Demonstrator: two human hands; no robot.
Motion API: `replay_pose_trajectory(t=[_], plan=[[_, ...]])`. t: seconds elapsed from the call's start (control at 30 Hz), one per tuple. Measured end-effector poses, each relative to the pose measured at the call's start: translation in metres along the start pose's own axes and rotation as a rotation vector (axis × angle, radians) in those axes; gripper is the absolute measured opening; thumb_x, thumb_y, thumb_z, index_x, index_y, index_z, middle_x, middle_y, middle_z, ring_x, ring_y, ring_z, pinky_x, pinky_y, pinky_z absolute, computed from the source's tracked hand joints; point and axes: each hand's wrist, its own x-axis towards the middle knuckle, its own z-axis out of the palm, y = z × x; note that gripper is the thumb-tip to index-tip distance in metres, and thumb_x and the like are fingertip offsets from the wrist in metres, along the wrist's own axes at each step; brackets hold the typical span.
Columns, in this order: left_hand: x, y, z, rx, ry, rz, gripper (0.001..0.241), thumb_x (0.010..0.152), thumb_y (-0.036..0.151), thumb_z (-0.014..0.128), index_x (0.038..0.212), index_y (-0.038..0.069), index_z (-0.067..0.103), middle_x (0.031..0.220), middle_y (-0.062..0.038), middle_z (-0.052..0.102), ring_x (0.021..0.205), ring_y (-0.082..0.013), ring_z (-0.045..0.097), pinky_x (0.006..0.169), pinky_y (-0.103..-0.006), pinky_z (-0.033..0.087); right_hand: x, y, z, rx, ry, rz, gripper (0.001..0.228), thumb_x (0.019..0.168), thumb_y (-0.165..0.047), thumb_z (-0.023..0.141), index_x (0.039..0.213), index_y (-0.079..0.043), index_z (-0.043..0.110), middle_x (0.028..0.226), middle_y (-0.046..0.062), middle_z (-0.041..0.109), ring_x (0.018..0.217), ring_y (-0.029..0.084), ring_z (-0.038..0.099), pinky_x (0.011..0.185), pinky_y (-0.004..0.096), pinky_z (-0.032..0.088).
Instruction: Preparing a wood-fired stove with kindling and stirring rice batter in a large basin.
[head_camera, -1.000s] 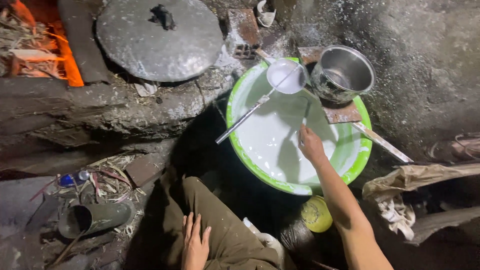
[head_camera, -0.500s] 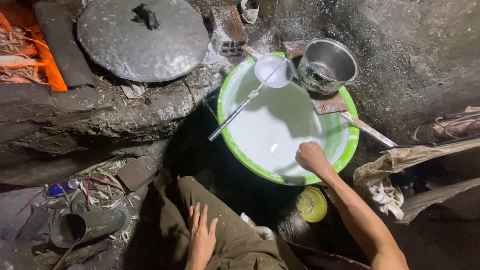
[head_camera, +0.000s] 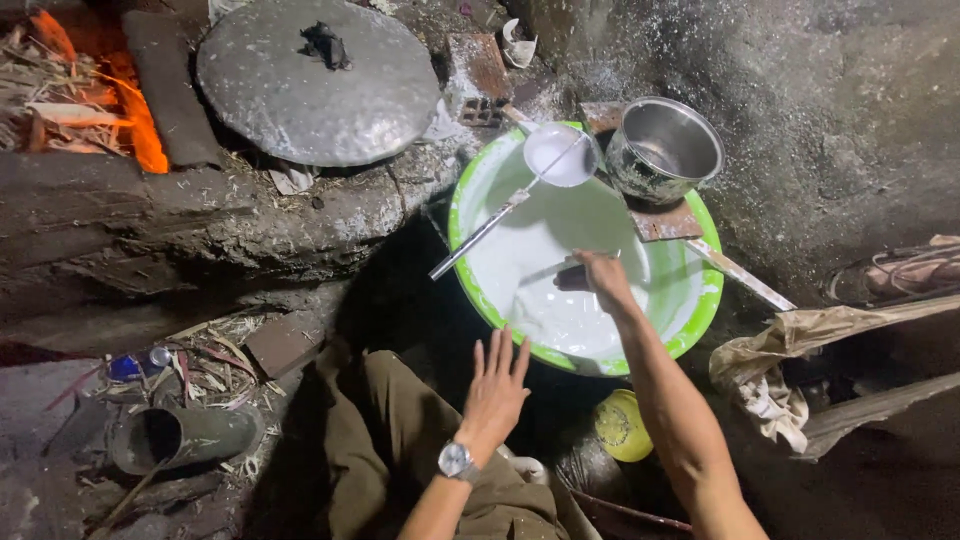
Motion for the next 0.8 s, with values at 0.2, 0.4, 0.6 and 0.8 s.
replay_pose_trajectory(t=[0.2,0.4,0.6,0.8], plan=[[0.022,0.003,0.002,-0.033,-0.141,-0.013,0.083,0.08,0.021,0.068,0.147,0.002,0.023,0.152,-0.031,0.017,0.144,-0.0406,0.012,0.113,-0.061,0.001,0.004,0.036,0.01,-0.199,0.111,-0.465,0.044,0.097,-0.031,0.05,0.118,0.005,0.063,0.11,0.029,0.064,0.107,0.042,0.059,0.094,0.054,0.046],[0.041,-0.002,-0.028,0.065,-0.26,-0.077,0.059,0.09,0.013,0.051,0.145,0.006,0.029,0.154,-0.026,0.017,0.145,-0.0364,0.01,0.115,-0.0608,-0.001,0.055,0.068,0.0,-0.352,0.185,-0.626,0.04,0.103,-0.019,0.043,0.127,0.01,0.054,0.101,0.03,0.066,0.096,0.041,0.065,0.087,0.055,0.051],[0.041,-0.004,-0.023,0.059,-0.255,-0.062,0.063,0.089,0.011,0.051,0.146,0.004,0.025,0.155,-0.029,0.009,0.145,-0.0402,0.005,0.115,-0.0625,-0.002,0.087,0.078,0.02,-0.12,0.173,-0.601,0.045,0.103,-0.028,0.043,0.121,0.011,0.057,0.103,0.031,0.065,0.098,0.039,0.065,0.089,0.051,0.052],[0.041,-0.005,-0.018,0.054,-0.29,-0.083,0.062,0.088,0.012,0.05,0.145,0.004,0.026,0.155,-0.029,0.006,0.145,-0.0402,0.002,0.114,-0.0632,-0.003,0.068,0.066,0.043,0.035,0.117,-0.502,0.044,0.102,-0.028,0.045,0.117,0.01,0.059,0.102,0.03,0.065,0.096,0.037,0.066,0.088,0.051,0.053]])
